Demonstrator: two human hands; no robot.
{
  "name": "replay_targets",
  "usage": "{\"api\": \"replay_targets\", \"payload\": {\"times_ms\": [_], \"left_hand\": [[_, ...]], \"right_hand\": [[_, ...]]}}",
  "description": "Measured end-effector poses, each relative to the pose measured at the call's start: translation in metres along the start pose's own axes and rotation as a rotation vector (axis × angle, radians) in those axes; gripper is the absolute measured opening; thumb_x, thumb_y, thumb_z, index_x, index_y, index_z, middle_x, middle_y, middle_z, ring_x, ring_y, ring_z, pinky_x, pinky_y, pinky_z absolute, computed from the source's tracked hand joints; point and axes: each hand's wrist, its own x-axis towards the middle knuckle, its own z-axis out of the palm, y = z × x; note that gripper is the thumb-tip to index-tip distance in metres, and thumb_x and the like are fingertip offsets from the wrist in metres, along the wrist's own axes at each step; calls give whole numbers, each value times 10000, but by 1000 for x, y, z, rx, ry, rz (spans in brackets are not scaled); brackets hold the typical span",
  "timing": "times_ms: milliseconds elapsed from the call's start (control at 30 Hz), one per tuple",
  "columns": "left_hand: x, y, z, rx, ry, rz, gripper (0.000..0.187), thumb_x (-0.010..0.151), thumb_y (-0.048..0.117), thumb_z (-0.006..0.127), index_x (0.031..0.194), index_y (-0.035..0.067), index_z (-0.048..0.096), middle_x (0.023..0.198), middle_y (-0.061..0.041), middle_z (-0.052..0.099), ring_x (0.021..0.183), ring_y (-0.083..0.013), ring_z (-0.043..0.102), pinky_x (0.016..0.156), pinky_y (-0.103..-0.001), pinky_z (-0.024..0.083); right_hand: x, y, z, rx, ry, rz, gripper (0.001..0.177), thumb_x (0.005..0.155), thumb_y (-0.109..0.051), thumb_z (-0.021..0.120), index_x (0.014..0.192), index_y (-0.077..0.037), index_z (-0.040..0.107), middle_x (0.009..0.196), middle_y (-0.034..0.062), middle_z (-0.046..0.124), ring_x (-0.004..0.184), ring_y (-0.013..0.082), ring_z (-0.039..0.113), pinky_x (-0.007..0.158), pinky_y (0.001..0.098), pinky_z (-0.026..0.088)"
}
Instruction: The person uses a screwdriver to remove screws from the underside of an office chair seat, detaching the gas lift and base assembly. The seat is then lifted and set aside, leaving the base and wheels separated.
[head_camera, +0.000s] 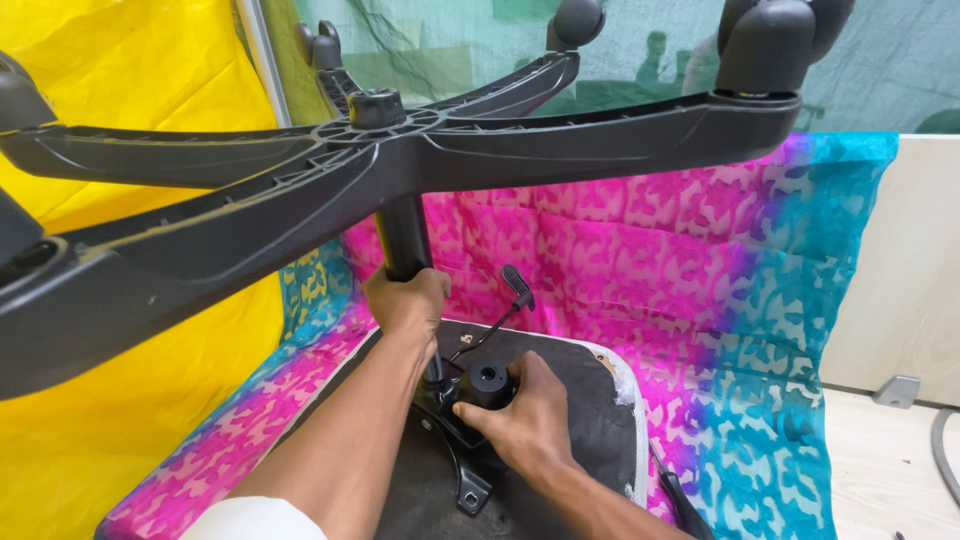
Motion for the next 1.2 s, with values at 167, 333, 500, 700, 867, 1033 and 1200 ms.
{"api": "replay_targets", "payload": {"times_ms": [167,333,500,700,867,1033,1200], "left_hand": [[-1,-19,-1,45,-36,-37,156,560,-7,716,705,4,658,636,-79,663,549,-200,629,514,-354,467],[4,-42,3,-22,-97,8,162,558,5,719,709,4,662,641,-72,663,551,-187,615,511,-356,463],[14,-56,-9,-4,-103,-17,185,565,6,722,732,-22,649,659,-83,653,574,-197,604,538,-358,464],[13,-49,-19,39,-164,-36,277,605,87,810,849,29,692,791,-85,726,701,-198,677,668,-358,533],[2,-36,-31,131,-178,-42,392,637,165,862,983,51,717,917,-73,757,845,-217,721,798,-355,545],[-11,-43,-39,196,-155,-38,478,683,191,849,1117,59,699,1032,-100,772,955,-244,741,868,-360,542],[-23,-71,-49,279,-67,-57,397,747,168,812,1113,69,695,1005,-83,770,967,-230,734,891,-375,531]], "right_hand": [[-10,8,7,-38,-21,71,685,474,-326,1010,898,9,590,829,150,691,798,277,697,780,393,554],[-11,18,5,-22,-46,64,684,469,-331,1016,895,1,596,850,137,692,815,264,696,782,390,553],[-9,14,7,-70,-115,103,687,483,-335,1009,913,3,594,900,144,688,851,275,693,805,392,553],[-12,3,3,-183,-162,109,737,548,-399,986,1034,-10,592,1053,143,668,1014,311,668,900,420,529],[-17,3,-2,-221,-211,148,739,626,-417,922,1194,-62,610,1185,110,653,1132,296,647,962,429,510],[-18,24,-8,-166,-214,60,663,663,-392,893,1163,-42,634,1142,125,681,1108,286,665,953,409,524],[-27,53,-9,-119,-170,58,478,784,-339,812,1115,-28,663,1103,140,711,1011,292,705,899,411,550]]}}
